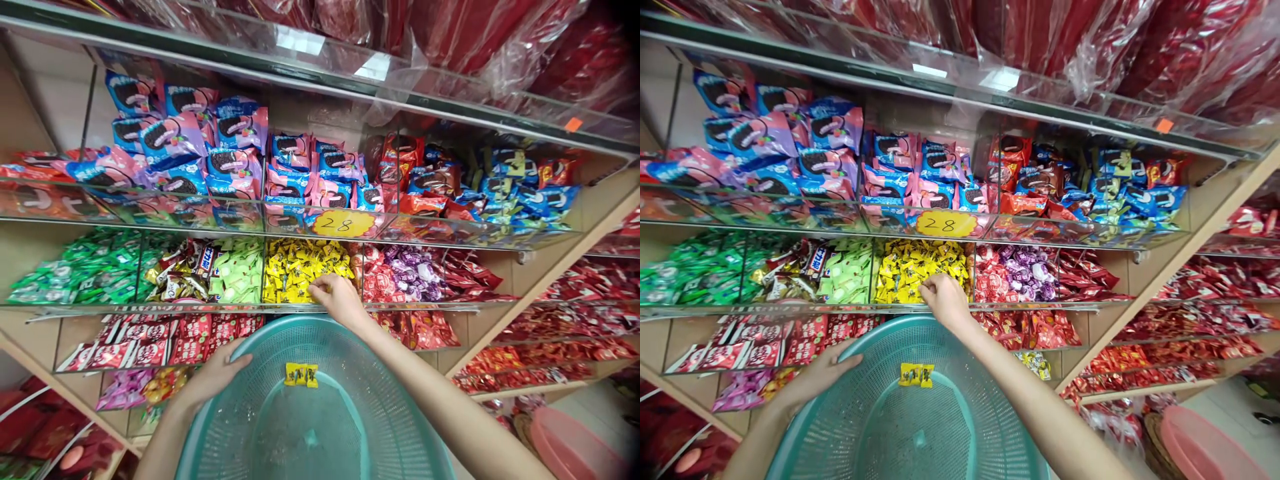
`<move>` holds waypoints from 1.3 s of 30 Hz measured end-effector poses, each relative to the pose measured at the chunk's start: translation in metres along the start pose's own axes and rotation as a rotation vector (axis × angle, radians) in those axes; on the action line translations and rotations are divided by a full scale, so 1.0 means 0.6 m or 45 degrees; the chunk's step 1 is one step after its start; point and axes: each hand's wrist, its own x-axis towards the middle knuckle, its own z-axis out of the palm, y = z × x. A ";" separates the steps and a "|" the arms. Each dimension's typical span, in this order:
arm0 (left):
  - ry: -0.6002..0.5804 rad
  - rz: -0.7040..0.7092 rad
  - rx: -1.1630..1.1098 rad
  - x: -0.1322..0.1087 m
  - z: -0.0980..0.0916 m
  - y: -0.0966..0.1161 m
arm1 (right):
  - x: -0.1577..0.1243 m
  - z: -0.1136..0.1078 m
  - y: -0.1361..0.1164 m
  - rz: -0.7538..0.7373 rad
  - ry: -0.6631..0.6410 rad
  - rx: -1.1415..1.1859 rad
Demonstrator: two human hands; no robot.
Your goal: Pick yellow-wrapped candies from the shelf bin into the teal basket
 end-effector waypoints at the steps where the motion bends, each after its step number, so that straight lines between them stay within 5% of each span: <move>1: -0.008 0.012 -0.006 0.000 0.000 0.001 | 0.004 0.003 0.001 0.035 -0.032 -0.009; 9: 0.018 -0.005 -0.030 -0.001 0.003 0.009 | 0.015 0.017 -0.004 0.063 -0.016 0.070; 16: -0.054 -0.005 -0.010 -0.004 0.004 0.011 | -0.027 -0.034 -0.016 -0.115 0.161 0.399; 20: -0.046 -0.027 0.003 -0.006 0.004 0.011 | -0.081 -0.018 -0.011 -0.243 -0.195 0.464; 25: -0.008 -0.064 -0.019 -0.006 0.005 0.012 | -0.113 0.076 0.065 -0.193 -0.769 -0.008; 31: -0.063 -0.021 -0.003 -0.005 0.004 0.008 | -0.088 0.132 0.135 -0.113 -0.993 -0.187; 35: -0.059 -0.042 -0.016 -0.008 0.006 0.010 | -0.080 0.143 0.125 -0.064 -1.048 -0.265; 39: -0.029 -0.057 -0.011 -0.010 0.007 0.015 | -0.088 0.133 0.093 0.006 -0.892 -0.384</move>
